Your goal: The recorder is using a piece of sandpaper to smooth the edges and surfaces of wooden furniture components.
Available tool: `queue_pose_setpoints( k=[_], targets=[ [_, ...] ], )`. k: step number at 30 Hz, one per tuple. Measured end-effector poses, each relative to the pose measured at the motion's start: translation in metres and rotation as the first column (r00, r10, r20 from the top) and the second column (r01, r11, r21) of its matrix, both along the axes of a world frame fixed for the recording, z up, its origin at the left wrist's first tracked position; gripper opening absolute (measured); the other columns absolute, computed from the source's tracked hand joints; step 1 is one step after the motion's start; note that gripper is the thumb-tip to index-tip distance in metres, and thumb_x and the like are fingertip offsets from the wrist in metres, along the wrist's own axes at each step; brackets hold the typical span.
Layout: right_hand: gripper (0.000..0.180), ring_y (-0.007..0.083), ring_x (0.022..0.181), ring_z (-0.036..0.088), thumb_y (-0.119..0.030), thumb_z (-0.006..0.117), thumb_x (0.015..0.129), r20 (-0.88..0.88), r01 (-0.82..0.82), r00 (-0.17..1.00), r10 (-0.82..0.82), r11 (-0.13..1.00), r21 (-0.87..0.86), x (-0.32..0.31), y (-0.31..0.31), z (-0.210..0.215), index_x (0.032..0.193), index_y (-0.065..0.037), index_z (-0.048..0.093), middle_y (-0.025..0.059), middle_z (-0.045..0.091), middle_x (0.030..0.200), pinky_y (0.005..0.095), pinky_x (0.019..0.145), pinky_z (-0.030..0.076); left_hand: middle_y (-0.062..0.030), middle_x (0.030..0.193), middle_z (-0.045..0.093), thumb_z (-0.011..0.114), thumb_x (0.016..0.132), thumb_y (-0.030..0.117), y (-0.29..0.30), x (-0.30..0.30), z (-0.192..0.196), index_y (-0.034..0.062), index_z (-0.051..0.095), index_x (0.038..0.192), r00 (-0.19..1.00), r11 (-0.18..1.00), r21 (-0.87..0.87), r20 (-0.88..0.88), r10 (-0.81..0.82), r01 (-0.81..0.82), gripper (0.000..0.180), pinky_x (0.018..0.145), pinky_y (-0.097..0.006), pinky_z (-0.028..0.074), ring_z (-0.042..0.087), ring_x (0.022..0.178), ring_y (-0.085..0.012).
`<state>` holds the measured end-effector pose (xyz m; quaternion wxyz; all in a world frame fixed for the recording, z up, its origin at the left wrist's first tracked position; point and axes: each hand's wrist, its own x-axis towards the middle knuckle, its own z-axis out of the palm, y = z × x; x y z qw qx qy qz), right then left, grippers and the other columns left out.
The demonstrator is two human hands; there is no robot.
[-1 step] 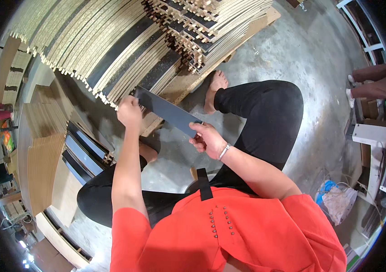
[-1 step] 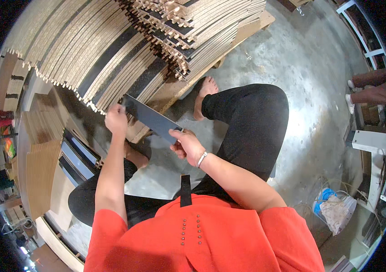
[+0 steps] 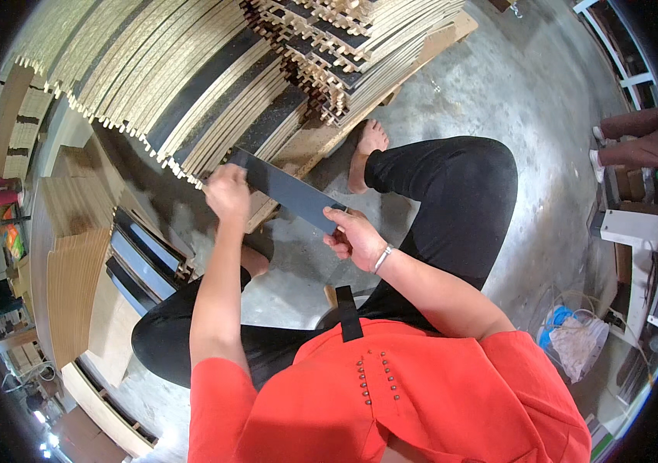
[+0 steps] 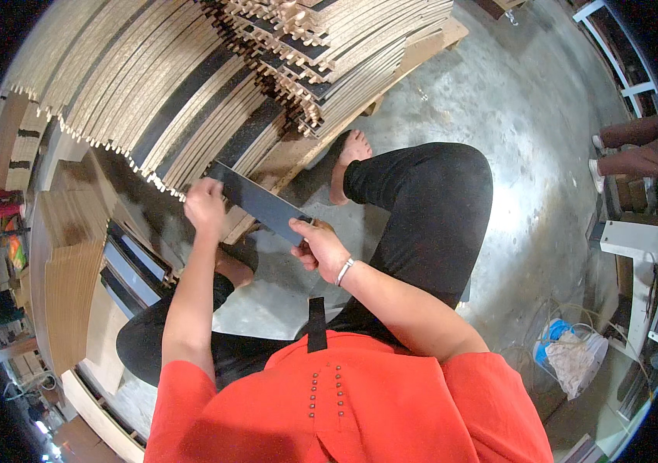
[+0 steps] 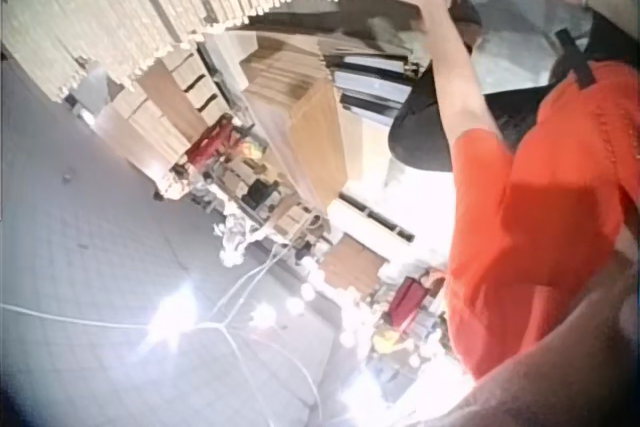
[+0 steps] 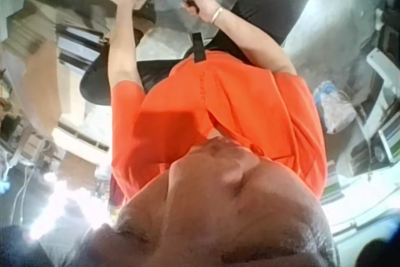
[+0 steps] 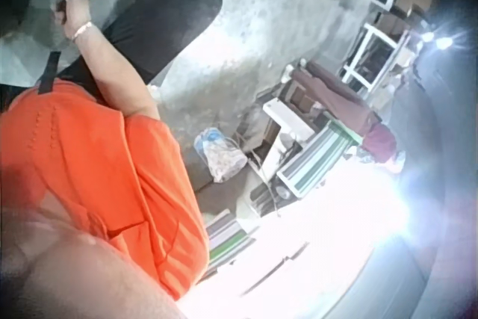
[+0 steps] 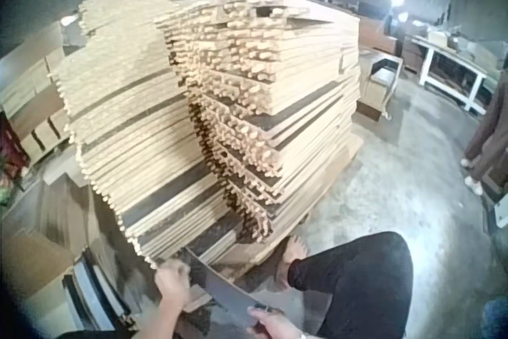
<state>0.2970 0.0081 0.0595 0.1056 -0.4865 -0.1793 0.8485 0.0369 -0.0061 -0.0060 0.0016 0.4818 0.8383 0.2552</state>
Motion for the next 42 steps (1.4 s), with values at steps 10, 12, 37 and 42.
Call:
queue_pose_setpoints(
  k=[10, 12, 37, 42],
  targets=[
    [0.030, 0.0103, 0.049, 0.049, -0.032, 0.063, 0.088, 0.286, -0.125, 0.956, 0.066, 0.973, 0.194, -0.005, 0.000, -0.011, 0.095, -0.006, 0.051, 0.0030, 0.055, 0.070, 0.0250, 0.046, 0.042, -0.0127, 0.077, 0.066, 0.068, 0.078, 0.018, 0.014, -0.035, 0.010, 0.0111, 0.069, 0.082, 0.988, 0.961, -0.235, -0.081, 0.132, -0.148, 0.008, 0.065, -0.044, 0.050, 0.064, 0.071, -0.0330],
    [0.028, 0.0104, 0.050, 0.050, -0.026, 0.065, 0.086, 0.232, -0.055, 0.973, -0.004, 0.968, 0.246, -0.006, -0.001, -0.016, 0.099, -0.004, 0.051, 0.0033, 0.056, 0.072, 0.0255, 0.048, 0.044, -0.0093, 0.071, 0.065, 0.067, 0.081, 0.015, 0.004, -0.022, 0.012, 0.0085, 0.069, 0.081, 0.945, 0.966, -0.157, 0.224, 0.238, -0.206, 0.007, 0.058, -0.040, 0.048, 0.062, 0.063, -0.0276],
    [0.047, 0.0383, 0.084, 0.062, -0.016, 0.073, 0.058, 0.586, -0.565, 0.797, -0.150, 0.158, 0.809, 0.031, -0.022, 0.066, 0.100, -0.003, 0.056, 0.0178, 0.062, 0.087, 0.0434, 0.073, 0.049, -0.0015, 0.075, 0.061, 0.066, 0.081, -0.003, -0.030, 0.008, 0.168, -0.0022, 0.065, 0.080, 0.886, 0.811, 0.562, 0.444, -0.131, -0.162, 0.002, 0.062, -0.022, 0.042, 0.052, 0.066, -0.0075],
    [0.044, 0.0337, 0.076, 0.061, -0.012, 0.075, 0.056, 0.354, -0.345, 0.901, -0.253, 0.080, 0.935, 0.033, -0.015, 0.046, 0.093, 0.000, 0.053, 0.0168, 0.058, 0.080, 0.0366, 0.069, 0.048, -0.0042, 0.076, 0.064, 0.060, 0.088, 0.003, -0.067, 0.000, 0.206, 0.0000, 0.063, 0.088, 0.644, 0.844, 0.508, 0.707, -0.292, -0.175, 0.005, 0.062, -0.024, 0.043, 0.056, 0.066, -0.0095]
  ],
)
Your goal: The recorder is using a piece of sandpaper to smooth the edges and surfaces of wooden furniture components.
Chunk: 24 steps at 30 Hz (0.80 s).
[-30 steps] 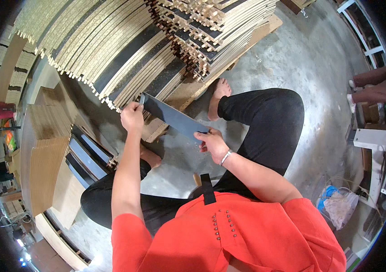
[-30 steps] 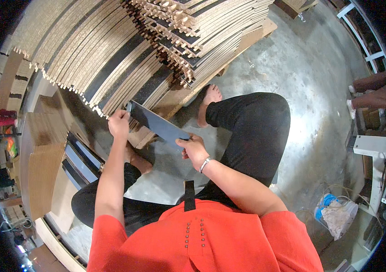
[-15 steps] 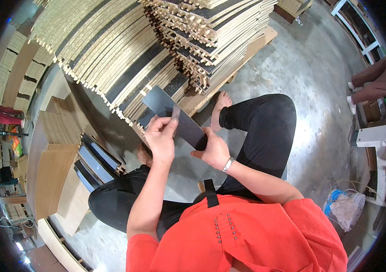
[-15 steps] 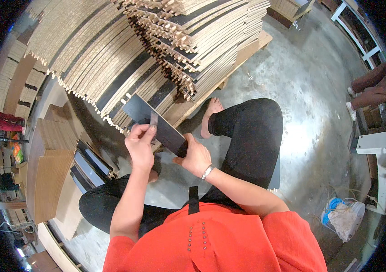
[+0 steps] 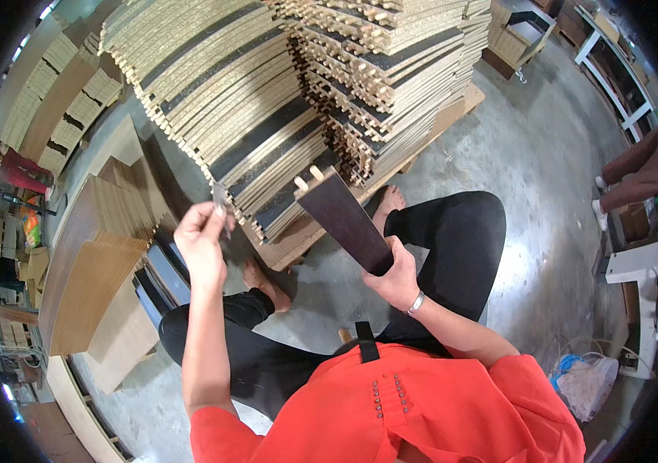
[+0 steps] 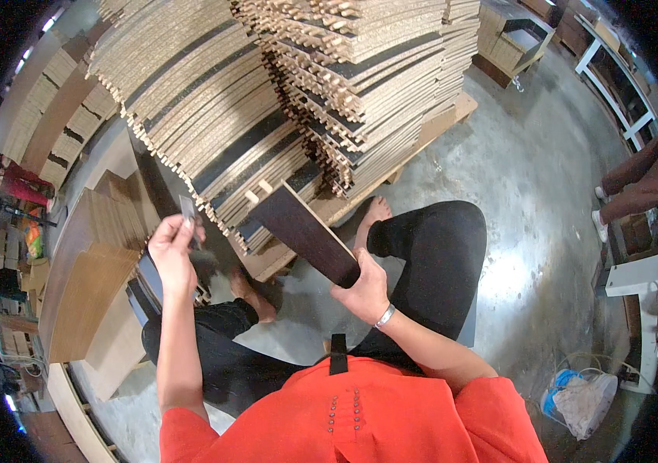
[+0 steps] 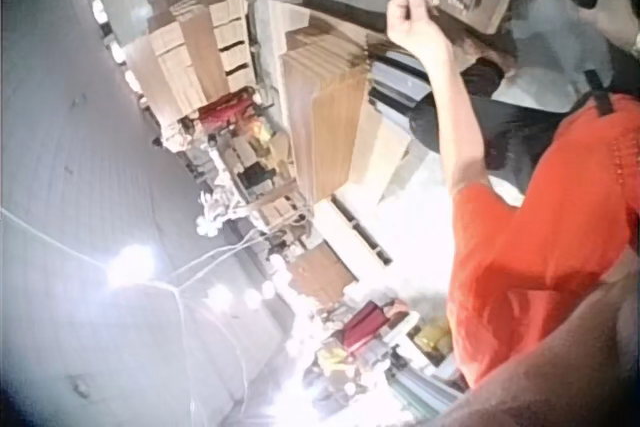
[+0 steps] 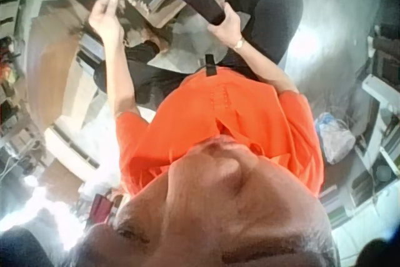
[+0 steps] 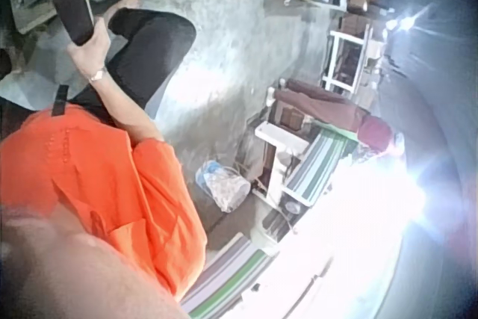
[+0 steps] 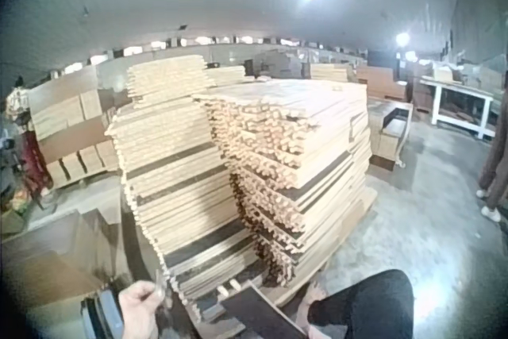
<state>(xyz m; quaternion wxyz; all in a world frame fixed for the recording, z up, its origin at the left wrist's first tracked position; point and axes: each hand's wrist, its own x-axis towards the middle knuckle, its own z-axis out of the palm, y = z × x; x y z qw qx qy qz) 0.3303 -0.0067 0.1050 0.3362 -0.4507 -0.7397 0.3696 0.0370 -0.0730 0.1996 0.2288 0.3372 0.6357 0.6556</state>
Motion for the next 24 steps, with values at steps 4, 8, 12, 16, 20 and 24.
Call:
queue_pose_setpoints(
  k=[4, 8, 12, 16, 20, 24],
  targets=[
    [0.043, 0.0300, 0.070, 0.060, -0.010, 0.078, 0.055, -0.014, -0.032, 0.999, 0.035, 0.984, 0.175, -0.010, 0.007, -0.002, 0.089, 0.000, 0.053, 0.0148, 0.057, 0.076, 0.0337, 0.069, 0.048, -0.0066, 0.081, 0.065, 0.059, 0.091, 0.009, -0.008, 0.031, 0.006, 0.0013, 0.061, 0.094, 0.979, 0.978, 0.168, 0.140, -0.146, 0.122, 0.009, 0.065, -0.027, 0.048, 0.059, 0.068, -0.0126],
    [0.043, 0.0326, 0.075, 0.062, -0.012, 0.080, 0.055, 0.028, -0.084, 0.996, 0.082, 0.994, 0.070, -0.017, 0.013, 0.019, 0.088, 0.001, 0.055, 0.0171, 0.059, 0.079, 0.0369, 0.069, 0.049, -0.0024, 0.078, 0.060, 0.057, 0.092, 0.012, -0.001, 0.044, 0.013, 0.0023, 0.058, 0.097, 0.953, 0.965, 0.196, 0.214, -0.214, 0.173, 0.011, 0.059, -0.023, 0.044, 0.054, 0.064, -0.0091],
    [0.031, 0.0190, 0.073, 0.065, -0.006, 0.077, 0.070, -0.460, -0.405, 0.874, 0.158, 0.760, -0.509, -0.036, 0.017, 0.040, 0.091, 0.001, 0.056, 0.0074, 0.065, 0.085, 0.0303, 0.065, 0.053, 0.0031, 0.074, 0.051, 0.061, 0.090, 0.008, -0.002, 0.049, 0.012, 0.0015, 0.056, 0.102, 0.955, 0.976, 0.111, 0.209, -0.209, 0.189, 0.015, 0.050, -0.019, 0.032, 0.040, 0.056, -0.0039],
    [0.023, 0.0251, 0.077, 0.066, -0.021, 0.059, 0.086, -0.565, -0.515, 0.774, -0.286, 0.234, -0.825, -0.058, 0.028, 0.085, 0.097, -0.001, 0.056, 0.0129, 0.065, 0.089, 0.0392, 0.065, 0.055, 0.0015, 0.071, 0.057, 0.060, 0.091, 0.011, -0.007, 0.055, 0.010, -0.0015, 0.061, 0.100, 0.958, 0.969, 0.032, 0.141, -0.249, 0.247, 0.015, 0.050, -0.018, 0.035, 0.044, 0.057, -0.0034],
    [0.024, 0.0261, 0.077, 0.065, -0.020, 0.056, 0.088, -0.555, -0.545, 0.689, -0.467, 0.171, -0.821, -0.085, 0.031, 0.082, 0.100, 0.000, 0.056, 0.0139, 0.065, 0.090, 0.0403, 0.064, 0.055, -0.0047, 0.066, 0.062, 0.058, 0.090, 0.008, -0.022, 0.073, 0.022, -0.0033, 0.065, 0.089, 0.964, 0.980, -0.026, -0.179, -0.198, 0.196, 0.013, 0.053, -0.022, 0.045, 0.056, 0.057, -0.0079],
    [0.023, 0.0290, 0.076, 0.065, -0.018, 0.050, 0.091, -0.533, -0.541, 0.551, -0.642, 0.212, -0.814, -0.098, 0.032, 0.085, 0.103, 0.002, 0.049, 0.0173, 0.063, 0.090, 0.0408, 0.066, 0.056, -0.0092, 0.062, 0.062, 0.061, 0.081, 0.000, -0.035, 0.075, 0.021, -0.0026, 0.065, 0.086, 0.827, 0.968, 0.040, -0.529, -0.189, 0.246, 0.007, 0.051, -0.028, 0.046, 0.061, 0.054, -0.0191]
  ],
)
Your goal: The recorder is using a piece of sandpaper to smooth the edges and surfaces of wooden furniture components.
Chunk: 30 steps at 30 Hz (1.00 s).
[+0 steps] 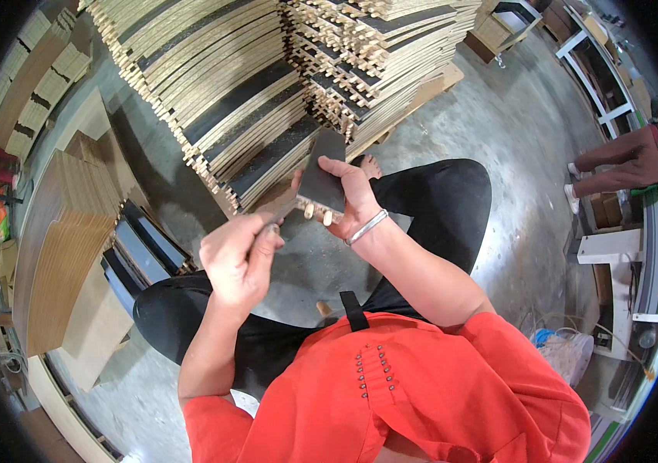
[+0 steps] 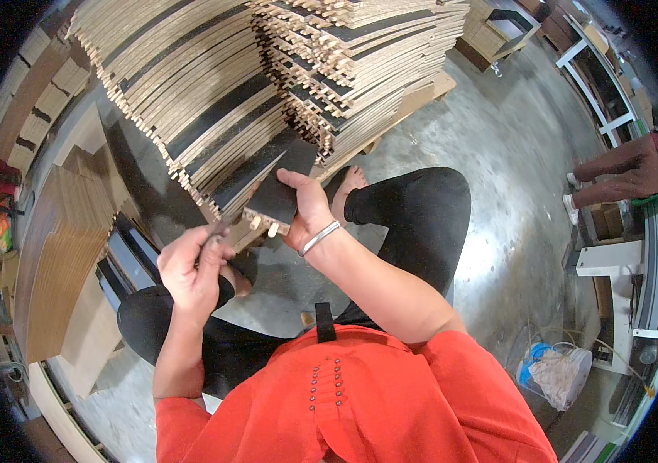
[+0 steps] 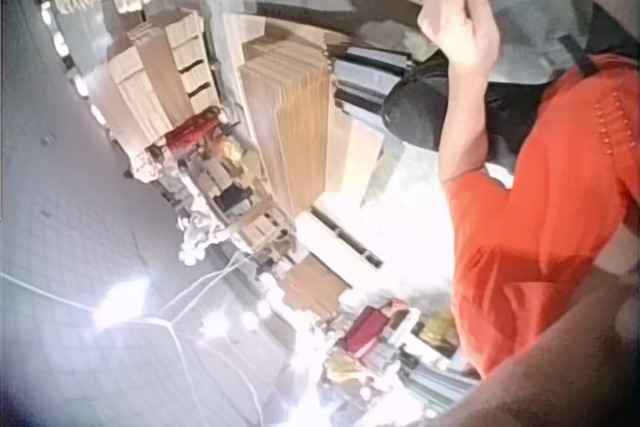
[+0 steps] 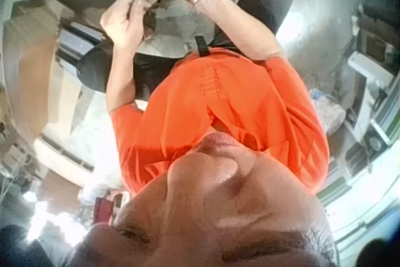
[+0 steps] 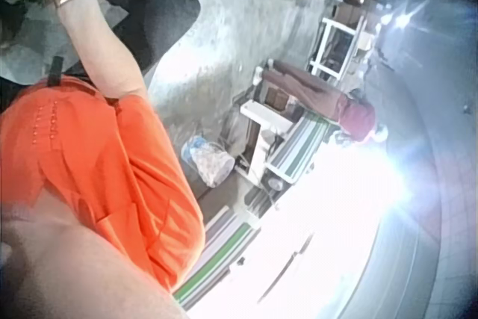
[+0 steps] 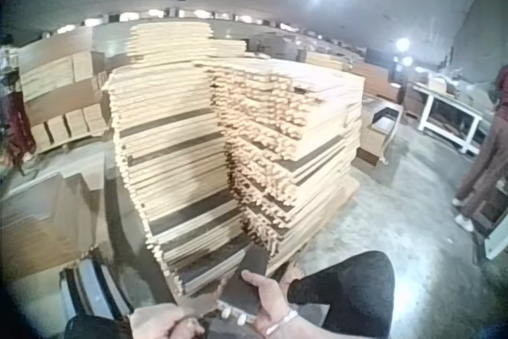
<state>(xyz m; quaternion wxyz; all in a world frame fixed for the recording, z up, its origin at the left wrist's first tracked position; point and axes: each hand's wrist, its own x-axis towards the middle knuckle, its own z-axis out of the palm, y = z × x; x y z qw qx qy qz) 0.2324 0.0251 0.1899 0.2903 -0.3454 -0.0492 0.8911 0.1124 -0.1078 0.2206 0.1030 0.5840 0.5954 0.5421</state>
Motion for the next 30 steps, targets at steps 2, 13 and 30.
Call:
queue_pose_setpoints(
  k=[2, 13, 30],
  targets=[
    [0.023, 0.0318, 0.076, 0.065, -0.016, 0.047, 0.093, -0.017, 0.107, 0.994, -0.106, 0.993, 0.044, -0.002, -0.001, -0.001, 0.105, 0.003, 0.042, 0.0191, 0.061, 0.090, 0.0399, 0.065, 0.058, -0.0075, 0.064, 0.063, 0.057, 0.086, 0.001, -0.005, -0.002, -0.002, -0.0044, 0.065, 0.090, 0.990, 0.999, 0.002, -0.131, -0.047, 0.048, 0.010, 0.051, -0.024, 0.047, 0.061, 0.055, -0.0133],
    [0.021, 0.0323, 0.078, 0.065, -0.015, 0.045, 0.094, -0.030, 0.145, 0.989, -0.146, 0.989, -0.023, -0.010, -0.005, -0.015, 0.109, -0.001, 0.041, 0.0195, 0.061, 0.093, 0.0406, 0.060, 0.057, -0.0102, 0.062, 0.061, 0.057, 0.086, 0.000, 0.003, -0.003, -0.025, -0.0030, 0.062, 0.087, 0.964, 0.995, -0.060, -0.259, 0.062, -0.080, 0.006, 0.052, -0.028, 0.047, 0.061, 0.053, -0.0187],
    [0.020, 0.0225, 0.084, 0.066, -0.020, 0.045, 0.094, 0.200, 0.135, 0.972, -0.125, 0.990, -0.036, 0.003, -0.005, -0.019, 0.111, -0.009, 0.048, 0.0091, 0.066, 0.094, 0.0369, 0.059, 0.051, -0.0124, 0.060, 0.059, 0.059, 0.085, 0.004, 0.015, -0.002, -0.033, -0.0017, 0.059, 0.078, 0.983, 0.972, -0.184, -0.140, 0.119, -0.144, 0.009, 0.051, -0.031, 0.047, 0.063, 0.054, -0.0219]
  ],
)
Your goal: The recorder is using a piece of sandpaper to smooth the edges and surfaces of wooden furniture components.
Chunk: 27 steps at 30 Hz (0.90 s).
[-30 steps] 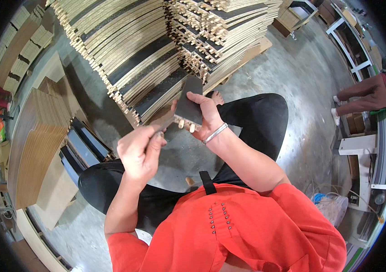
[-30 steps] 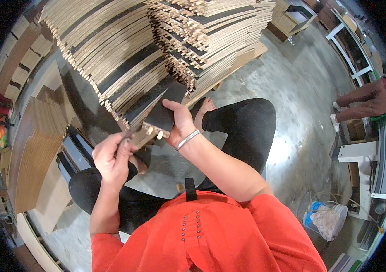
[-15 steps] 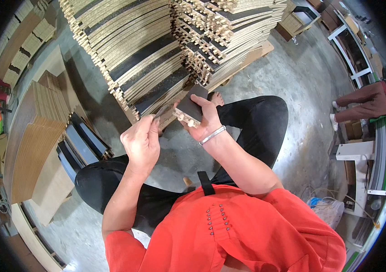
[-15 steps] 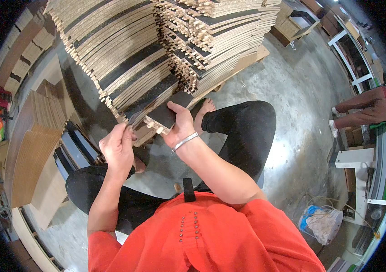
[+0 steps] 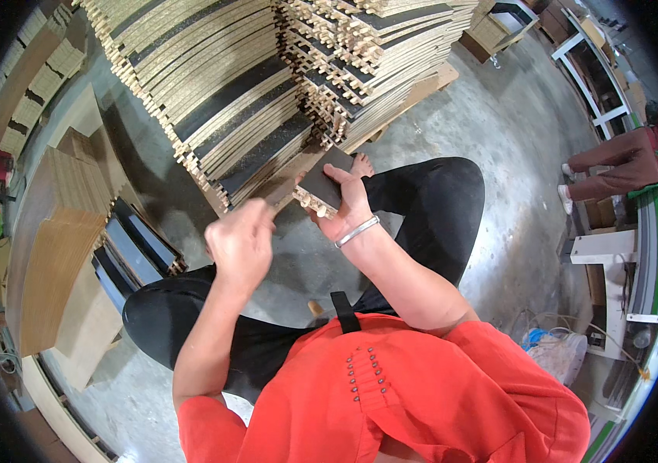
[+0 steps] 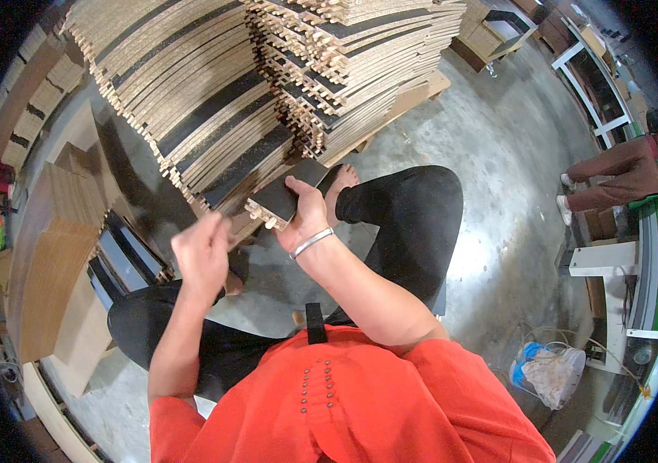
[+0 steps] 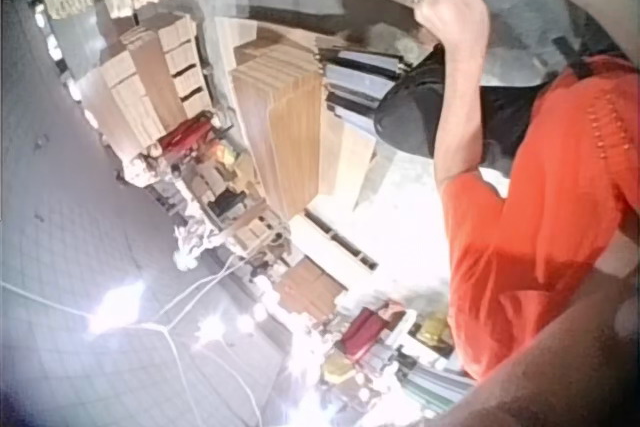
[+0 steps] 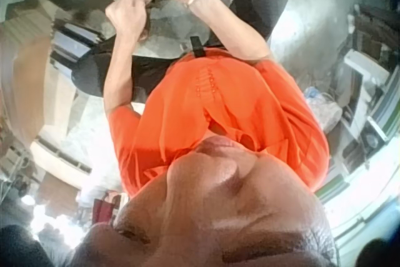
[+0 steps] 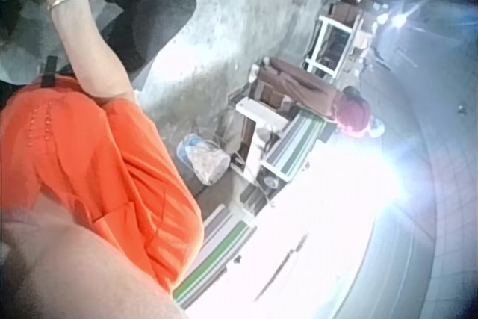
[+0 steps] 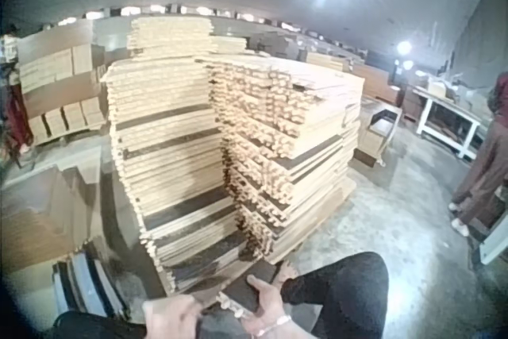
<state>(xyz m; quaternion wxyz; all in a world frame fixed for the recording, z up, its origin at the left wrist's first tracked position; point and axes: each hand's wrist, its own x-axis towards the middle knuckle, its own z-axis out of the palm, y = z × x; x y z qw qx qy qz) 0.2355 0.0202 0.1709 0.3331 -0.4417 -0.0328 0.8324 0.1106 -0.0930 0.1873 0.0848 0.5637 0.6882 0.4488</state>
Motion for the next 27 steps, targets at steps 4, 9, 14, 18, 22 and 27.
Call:
queue_pose_setpoints(
  k=[4, 9, 14, 18, 22, 27],
  targets=[
    [0.021, 0.0236, 0.085, 0.066, -0.020, 0.045, 0.094, -0.068, 0.078, 0.995, -0.079, 0.997, -0.015, -0.002, 0.004, -0.008, 0.111, -0.008, 0.049, 0.0102, 0.065, 0.097, 0.0371, 0.060, 0.052, -0.0118, 0.059, 0.058, 0.061, 0.081, 0.002, 0.001, -0.002, -0.002, -0.0016, 0.059, 0.077, 0.997, 0.992, 0.105, 0.004, 0.075, -0.075, 0.005, 0.051, -0.032, 0.046, 0.061, 0.053, -0.0239],
    [0.022, 0.0257, 0.086, 0.066, -0.020, 0.044, 0.094, -0.156, 0.098, 0.982, -0.103, 0.994, -0.045, -0.001, 0.011, -0.018, 0.112, -0.007, 0.049, 0.0112, 0.065, 0.099, 0.0392, 0.064, 0.054, -0.0093, 0.057, 0.053, 0.069, 0.071, 0.004, -0.006, 0.016, 0.008, 0.0052, 0.058, 0.076, 0.957, 0.955, 0.228, -0.260, -0.129, 0.191, 0.012, 0.048, -0.037, 0.042, 0.054, 0.050, -0.0278],
    [0.022, 0.0277, 0.087, 0.065, -0.018, 0.044, 0.094, -0.091, 0.103, 0.990, -0.108, 0.993, -0.059, -0.006, 0.007, -0.012, 0.112, -0.007, 0.049, 0.0118, 0.063, 0.100, 0.0408, 0.069, 0.055, -0.0084, 0.057, 0.052, 0.068, 0.071, 0.004, 0.004, 0.016, -0.008, 0.0055, 0.058, 0.079, 0.933, 0.970, 0.227, -0.360, 0.003, 0.085, 0.013, 0.048, -0.038, 0.042, 0.053, 0.050, -0.0276],
    [0.020, 0.0269, 0.085, 0.064, -0.018, 0.045, 0.094, -0.104, 0.119, 0.986, -0.129, 0.989, -0.092, -0.003, 0.009, -0.013, 0.111, -0.008, 0.049, 0.0099, 0.063, 0.100, 0.0410, 0.068, 0.054, -0.0085, 0.059, 0.053, 0.065, 0.072, 0.004, 0.000, 0.019, -0.011, 0.0045, 0.058, 0.083, 0.933, 0.962, 0.194, -0.340, -0.118, 0.193, 0.013, 0.049, -0.038, 0.042, 0.054, 0.051, -0.0280],
    [0.020, 0.0278, 0.084, 0.064, -0.018, 0.045, 0.094, -0.102, 0.112, 0.988, -0.120, 0.990, -0.080, 0.000, 0.010, -0.013, 0.110, -0.007, 0.047, 0.0122, 0.062, 0.097, 0.0417, 0.068, 0.053, -0.0103, 0.060, 0.053, 0.066, 0.073, 0.004, 0.004, 0.015, -0.013, 0.0045, 0.059, 0.087, 0.944, 0.971, 0.193, -0.321, -0.077, 0.144, 0.015, 0.050, -0.039, 0.042, 0.054, 0.053, -0.0301],
    [0.022, 0.0272, 0.082, 0.064, -0.021, 0.047, 0.093, -0.107, 0.106, 0.988, -0.112, 0.993, -0.059, 0.002, 0.006, -0.016, 0.111, -0.007, 0.048, 0.0119, 0.062, 0.091, 0.0405, 0.067, 0.055, -0.0118, 0.064, 0.058, 0.066, 0.075, 0.005, -0.002, 0.019, -0.013, 0.0041, 0.060, 0.089, 0.949, 0.955, 0.081, -0.163, -0.271, 0.287, 0.015, 0.052, -0.040, 0.045, 0.058, 0.057, -0.0312]
  ],
)
